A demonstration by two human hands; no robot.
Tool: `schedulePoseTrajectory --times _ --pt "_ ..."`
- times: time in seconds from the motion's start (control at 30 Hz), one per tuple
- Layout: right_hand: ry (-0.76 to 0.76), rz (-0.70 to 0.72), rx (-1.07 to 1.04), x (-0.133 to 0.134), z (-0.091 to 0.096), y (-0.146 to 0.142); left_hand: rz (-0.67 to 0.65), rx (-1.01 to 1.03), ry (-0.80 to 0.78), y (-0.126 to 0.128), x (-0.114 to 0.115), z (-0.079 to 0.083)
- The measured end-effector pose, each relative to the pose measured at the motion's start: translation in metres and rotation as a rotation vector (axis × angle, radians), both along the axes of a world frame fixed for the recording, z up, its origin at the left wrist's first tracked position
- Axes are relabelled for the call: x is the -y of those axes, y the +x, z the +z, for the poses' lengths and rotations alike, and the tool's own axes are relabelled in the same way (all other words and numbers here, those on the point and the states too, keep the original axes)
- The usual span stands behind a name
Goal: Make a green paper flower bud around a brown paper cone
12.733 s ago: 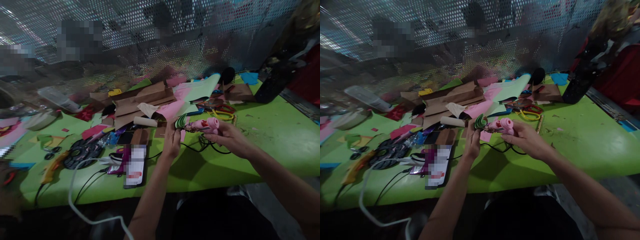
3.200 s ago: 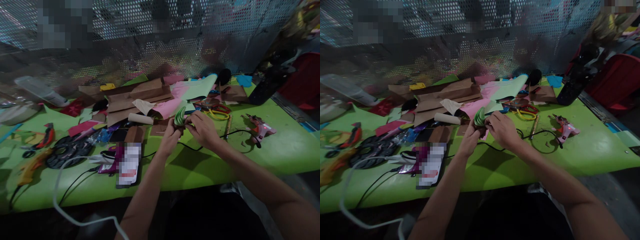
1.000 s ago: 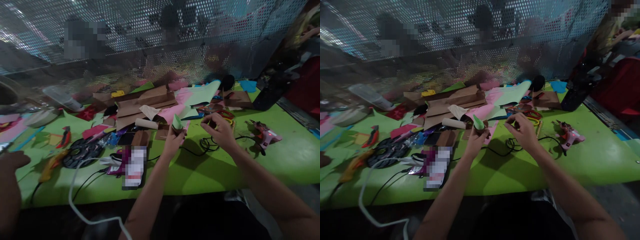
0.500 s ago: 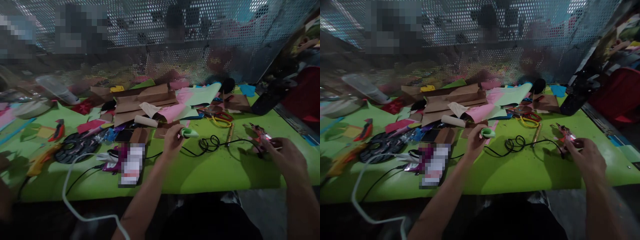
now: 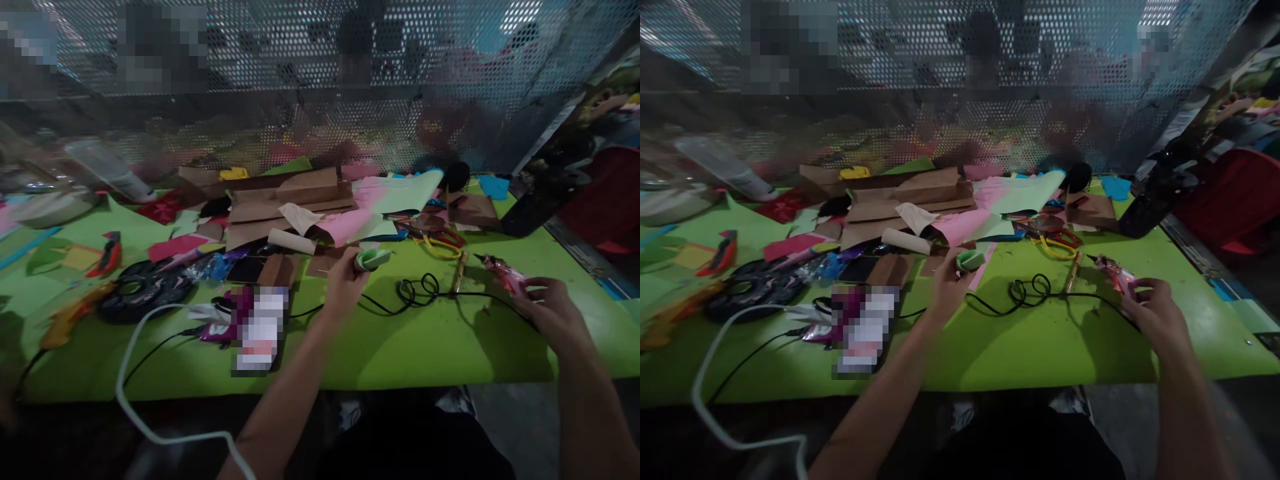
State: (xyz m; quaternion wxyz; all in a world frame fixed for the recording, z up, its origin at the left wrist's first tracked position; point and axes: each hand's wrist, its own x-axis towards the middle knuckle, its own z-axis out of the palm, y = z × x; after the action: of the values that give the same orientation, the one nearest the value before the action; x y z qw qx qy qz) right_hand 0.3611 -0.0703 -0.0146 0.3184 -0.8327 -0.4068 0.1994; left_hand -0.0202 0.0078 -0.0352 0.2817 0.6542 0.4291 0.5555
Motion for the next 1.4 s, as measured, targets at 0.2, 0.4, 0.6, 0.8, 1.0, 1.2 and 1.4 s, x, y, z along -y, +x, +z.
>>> schedulePoseTrajectory --times 0.2,0.4,0.6,0.8,1.0,1.2,1.4 --pt "0.423 -0.019 -0.597 0.003 0.025 -0.025 -0.079 0.151 -0.116 0.004 -0.002 0.001" --pt "0.237 0.152 -0.848 -0.009 0.050 -0.070 -0.142 0.173 -0.160 0.003 0.000 0.006" --pt "0.209 0.484 -0.887 -0.029 0.060 -0.098 -0.151 0.155 -0.212 0.002 -0.001 0.012" --pt "0.133 0.737 -0.814 -0.046 0.063 -0.119 -0.157 0.111 -0.218 -0.003 -0.003 0.008" --pt "0.128 0.812 -0.642 -0.049 0.059 -0.123 -0.121 -0.028 -0.132 -0.007 -0.002 0.007" --pt "0.160 0.877 -0.627 -0.049 0.061 -0.129 -0.063 -0.190 -0.001 -0.010 -0.002 0.012" --pt "0.190 0.932 -0.614 -0.049 0.063 -0.132 -0.044 -0.186 0.012 -0.010 -0.003 0.014"
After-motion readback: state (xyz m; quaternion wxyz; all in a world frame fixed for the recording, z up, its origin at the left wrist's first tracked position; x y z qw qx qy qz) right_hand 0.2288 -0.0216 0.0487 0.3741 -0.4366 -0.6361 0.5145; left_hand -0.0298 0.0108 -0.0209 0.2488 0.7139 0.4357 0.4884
